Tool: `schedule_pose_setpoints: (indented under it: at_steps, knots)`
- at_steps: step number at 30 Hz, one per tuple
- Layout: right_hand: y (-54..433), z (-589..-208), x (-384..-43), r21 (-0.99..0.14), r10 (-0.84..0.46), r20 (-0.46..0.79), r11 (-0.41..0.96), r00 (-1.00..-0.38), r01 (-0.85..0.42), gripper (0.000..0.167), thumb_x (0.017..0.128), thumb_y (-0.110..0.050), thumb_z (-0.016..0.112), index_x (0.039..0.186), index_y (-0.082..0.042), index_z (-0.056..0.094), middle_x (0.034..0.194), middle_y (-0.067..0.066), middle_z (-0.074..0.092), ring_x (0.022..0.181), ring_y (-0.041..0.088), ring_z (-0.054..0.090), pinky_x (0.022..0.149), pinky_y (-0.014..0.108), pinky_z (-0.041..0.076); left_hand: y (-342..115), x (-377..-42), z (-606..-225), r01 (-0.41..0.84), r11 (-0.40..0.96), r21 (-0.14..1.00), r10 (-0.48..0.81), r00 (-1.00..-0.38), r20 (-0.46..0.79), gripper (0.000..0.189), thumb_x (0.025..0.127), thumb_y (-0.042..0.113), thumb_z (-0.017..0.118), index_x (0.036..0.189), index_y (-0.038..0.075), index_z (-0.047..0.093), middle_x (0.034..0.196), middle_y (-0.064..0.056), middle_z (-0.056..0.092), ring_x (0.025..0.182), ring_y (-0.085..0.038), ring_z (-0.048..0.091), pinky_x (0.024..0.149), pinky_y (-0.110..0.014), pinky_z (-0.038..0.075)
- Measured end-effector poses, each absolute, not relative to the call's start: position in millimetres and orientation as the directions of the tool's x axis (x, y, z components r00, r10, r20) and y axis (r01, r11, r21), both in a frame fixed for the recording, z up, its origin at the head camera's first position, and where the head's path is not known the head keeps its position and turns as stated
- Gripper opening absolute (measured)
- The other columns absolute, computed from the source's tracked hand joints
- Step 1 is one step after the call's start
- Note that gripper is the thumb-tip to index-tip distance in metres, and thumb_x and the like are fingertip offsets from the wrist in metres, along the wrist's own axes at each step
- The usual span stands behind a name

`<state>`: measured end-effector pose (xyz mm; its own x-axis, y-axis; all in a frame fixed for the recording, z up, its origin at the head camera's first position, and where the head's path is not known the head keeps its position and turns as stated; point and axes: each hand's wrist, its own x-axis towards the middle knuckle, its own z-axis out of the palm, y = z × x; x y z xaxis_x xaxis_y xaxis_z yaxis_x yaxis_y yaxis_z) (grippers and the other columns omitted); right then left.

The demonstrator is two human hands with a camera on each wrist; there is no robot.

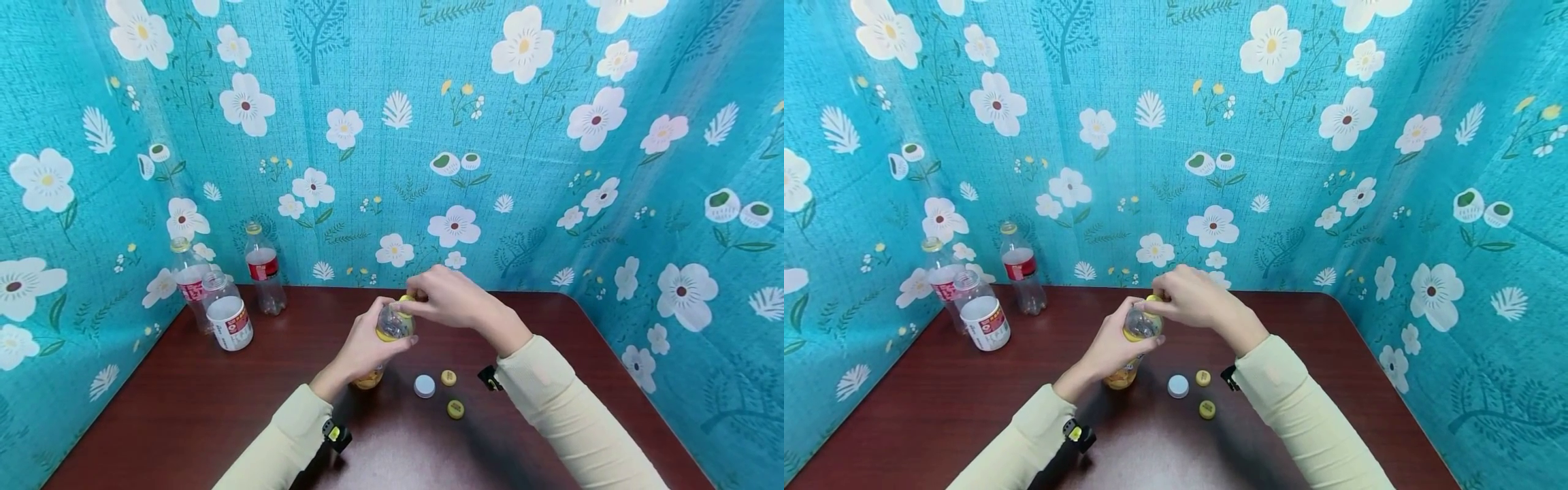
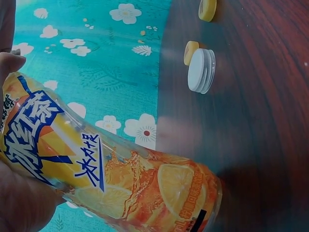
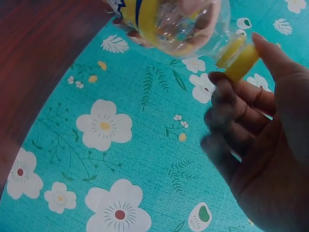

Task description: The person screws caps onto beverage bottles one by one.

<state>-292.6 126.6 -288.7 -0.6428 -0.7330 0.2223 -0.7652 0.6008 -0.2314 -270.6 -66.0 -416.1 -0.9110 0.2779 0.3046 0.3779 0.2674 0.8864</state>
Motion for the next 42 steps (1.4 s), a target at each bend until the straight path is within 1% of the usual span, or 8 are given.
schedule_pose_setpoints:
  at_steps: [6, 11, 14, 18, 26, 30, 37, 42]
  knots:
    - [130, -289, -291, -0.163, -0.671, 0.298, 0.665, -0.679, -0.729, 0.051, 0.098, -0.056, 0.062, 0.060, -0.023, 0.055, 0.049, -0.008, 0.035, 0.043, 0.011, 0.036, 0.043, 0.027, 0.027, -64, -271, -418, 0.396, 0.273, 0.877, 0.292, -0.902, 0.317, 0.060, 0.084, 0.035, 0.085, 0.132, 0.029, 0.049, 0.113, 0.006, 0.067, 0.095, -0.013, 0.068, 0.078, -0.034, 0.059]
    - [139, -281, -291, -0.312, -0.721, 0.219, 0.586, -0.657, -0.748, 0.024, 0.100, -0.047, 0.064, 0.101, -0.024, 0.073, 0.064, -0.009, 0.052, 0.052, 0.013, 0.049, 0.049, 0.029, 0.037, -64, -270, -419, 0.412, 0.273, 0.869, 0.297, -0.896, 0.332, 0.059, 0.084, 0.034, 0.085, 0.130, 0.025, 0.049, 0.111, 0.005, 0.067, 0.093, -0.012, 0.069, 0.077, -0.033, 0.060]
    - [143, -277, -292, -0.368, -0.768, 0.136, 0.547, -0.625, -0.752, 0.031, 0.098, -0.039, 0.070, 0.123, -0.021, 0.069, 0.078, -0.008, 0.059, 0.063, 0.013, 0.056, 0.056, 0.029, 0.044, -64, -270, -418, 0.412, 0.273, 0.870, 0.296, -0.896, 0.332, 0.059, 0.083, 0.034, 0.086, 0.129, 0.025, 0.050, 0.111, 0.004, 0.067, 0.092, -0.013, 0.069, 0.075, -0.033, 0.060]
    - [143, -277, -291, -0.402, -0.807, 0.087, 0.508, -0.584, -0.761, 0.040, 0.094, -0.030, 0.076, 0.131, -0.017, 0.065, 0.086, -0.006, 0.061, 0.071, 0.013, 0.059, 0.062, 0.030, 0.049, -64, -270, -418, 0.411, 0.283, 0.866, 0.290, -0.898, 0.331, 0.061, 0.083, 0.035, 0.085, 0.131, 0.024, 0.049, 0.112, 0.004, 0.066, 0.092, -0.013, 0.068, 0.075, -0.031, 0.060]
    - [140, -282, -293, -0.404, -0.828, 0.137, 0.454, -0.543, -0.794, 0.022, 0.097, -0.021, 0.073, 0.117, -0.014, 0.071, 0.077, -0.005, 0.057, 0.067, 0.015, 0.055, 0.060, 0.027, 0.044, -64, -269, -418, 0.390, 0.285, 0.876, 0.273, -0.909, 0.316, 0.060, 0.083, 0.035, 0.086, 0.130, 0.026, 0.049, 0.112, 0.004, 0.066, 0.092, -0.013, 0.069, 0.074, -0.033, 0.060]
    - [137, -287, -293, -0.369, -0.794, 0.175, 0.496, -0.582, -0.786, 0.009, 0.097, -0.026, 0.073, 0.102, -0.019, 0.071, 0.067, -0.006, 0.051, 0.060, 0.014, 0.050, 0.055, 0.025, 0.038, -65, -269, -417, 0.386, 0.283, 0.878, 0.271, -0.910, 0.313, 0.060, 0.084, 0.035, 0.085, 0.131, 0.025, 0.049, 0.113, 0.004, 0.067, 0.092, -0.013, 0.069, 0.075, -0.033, 0.060]
    - [131, -294, -289, -0.188, -0.672, 0.264, 0.668, -0.692, -0.720, 0.045, 0.097, -0.053, 0.065, 0.065, -0.023, 0.055, 0.051, -0.008, 0.039, 0.046, 0.010, 0.039, 0.043, 0.026, 0.027, -64, -268, -416, 0.385, 0.268, 0.883, 0.279, -0.909, 0.311, 0.060, 0.084, 0.037, 0.084, 0.133, 0.029, 0.049, 0.113, 0.005, 0.067, 0.094, -0.014, 0.069, 0.076, -0.034, 0.060]
    - [135, -293, -288, -0.242, -0.656, 0.259, 0.667, -0.709, -0.705, 0.035, 0.100, -0.053, 0.061, 0.079, -0.027, 0.069, 0.054, -0.006, 0.048, 0.047, 0.011, 0.045, 0.045, 0.028, 0.034, -65, -268, -416, 0.378, 0.272, 0.885, 0.269, -0.913, 0.307, 0.061, 0.084, 0.036, 0.084, 0.132, 0.028, 0.049, 0.113, 0.005, 0.066, 0.094, -0.014, 0.068, 0.077, -0.035, 0.059]
